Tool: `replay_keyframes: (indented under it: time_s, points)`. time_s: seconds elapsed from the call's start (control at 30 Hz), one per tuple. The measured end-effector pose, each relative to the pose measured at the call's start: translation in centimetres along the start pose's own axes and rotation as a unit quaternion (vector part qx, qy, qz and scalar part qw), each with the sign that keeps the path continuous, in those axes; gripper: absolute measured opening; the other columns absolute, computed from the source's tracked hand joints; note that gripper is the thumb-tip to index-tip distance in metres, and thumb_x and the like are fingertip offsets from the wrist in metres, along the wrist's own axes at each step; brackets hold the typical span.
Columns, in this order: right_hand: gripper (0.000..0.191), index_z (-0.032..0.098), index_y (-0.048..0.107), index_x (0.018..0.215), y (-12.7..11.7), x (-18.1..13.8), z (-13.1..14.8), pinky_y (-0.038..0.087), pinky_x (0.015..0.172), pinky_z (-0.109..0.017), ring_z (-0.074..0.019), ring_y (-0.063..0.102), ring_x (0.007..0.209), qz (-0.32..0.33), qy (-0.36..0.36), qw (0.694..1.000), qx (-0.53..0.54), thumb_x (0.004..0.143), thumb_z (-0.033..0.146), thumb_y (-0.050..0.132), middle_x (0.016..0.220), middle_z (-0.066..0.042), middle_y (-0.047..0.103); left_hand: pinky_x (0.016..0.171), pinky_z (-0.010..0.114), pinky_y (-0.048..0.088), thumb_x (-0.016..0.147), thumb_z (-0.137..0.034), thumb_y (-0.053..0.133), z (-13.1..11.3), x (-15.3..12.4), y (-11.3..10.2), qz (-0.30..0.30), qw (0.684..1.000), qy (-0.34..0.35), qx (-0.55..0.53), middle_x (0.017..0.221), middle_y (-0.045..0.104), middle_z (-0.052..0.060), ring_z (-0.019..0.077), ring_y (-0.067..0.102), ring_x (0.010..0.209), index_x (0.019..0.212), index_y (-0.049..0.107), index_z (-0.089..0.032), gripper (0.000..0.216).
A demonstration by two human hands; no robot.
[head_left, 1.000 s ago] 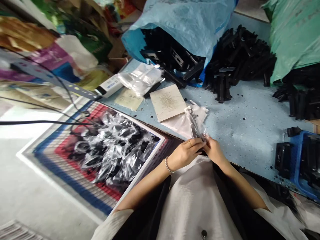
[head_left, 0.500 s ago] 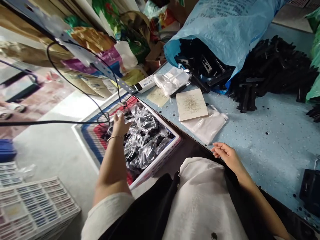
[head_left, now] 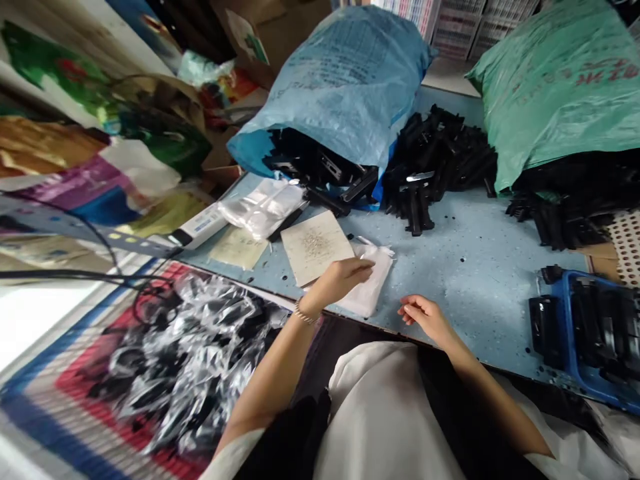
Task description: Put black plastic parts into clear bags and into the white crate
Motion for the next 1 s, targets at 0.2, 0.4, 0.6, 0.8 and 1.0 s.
replay_keyframes:
  time_s: [0.2,0.4,0.6,0.8,1.0]
  points:
    - [0.039,0.019,0.067,0.109,-0.1,-0.6,0.0,0.055,0.072,-0.034,-0.017,0.067,0.075,-0.009,-0.01,1.0,0.01,0.086,0.051,0.066,0.094,-0.006,0.075,0.097,0.044,0.051,0.085,-0.052,0.072,-6.8,18.2,6.1,-0.149,0.973,-0.057,0.167,0.139,0.055,0.028,0.0382,0.065,0.118,0.147,0.044,-0.007,0.082]
    - [0.038,0.018,0.068,0.107,-2.9,-1.4,-1.3,0.053,0.072,-0.033,-0.0152,0.064,0.07,-0.062,-0.009,0.998,0.015,0.086,0.05,0.064,0.091,-0.006,0.075,0.109,0.049,0.042,0.082,-0.043,0.077,-5.3,22.7,8.6,-0.146,0.977,-0.089,0.127,0.145,0.046,0.029,0.0439,0.052,0.133,0.152,0.035,-0.007,0.09]
    - [0.04,0.018,0.068,0.105,-5.8,-1.2,-1.2,0.055,0.071,-0.035,-0.017,0.066,0.073,-0.092,-0.016,0.995,0.044,0.084,0.053,0.067,0.09,-0.006,0.075,0.111,0.047,0.042,0.079,-0.015,0.066,-3.0,19.8,5.8,-0.151,0.983,-0.094,0.043,0.109,0.065,0.02,0.0369,0.057,0.126,0.098,0.066,-0.011,0.02]
    - [0.042,0.021,0.063,0.122,-8.0,-0.4,3.1,0.059,0.074,-0.035,-0.0173,0.068,0.082,-0.137,-0.116,0.984,0.023,0.092,0.051,0.06,0.105,-0.009,0.073,0.083,0.042,0.057,0.092,-0.036,0.051,-4.1,10.4,7.0,-0.093,0.98,-0.08,-0.159,0.091,0.069,0.009,0.0242,0.07,0.086,0.106,0.059,-0.016,0.025]
    - [0.024,0.024,0.061,0.11,-7.6,0.2,7.8,0.058,0.069,-0.031,-0.0157,0.066,0.077,-0.145,-0.238,0.959,-0.048,0.098,0.044,0.055,0.096,-0.004,0.068,0.046,0.026,0.049,0.079,-0.069,0.065,-7.8,1.7,12.7,0.153,0.809,-0.141,-0.551,0.087,0.069,0.006,0.0143,0.062,0.052,0.109,0.059,-0.017,0.06]
Point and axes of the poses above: each hand's wrist, its own x-axis towards the middle knuckle, its own y-axis out of the palm, z = x × y, the point moved 5 cm from there along x, towards the middle knuckle
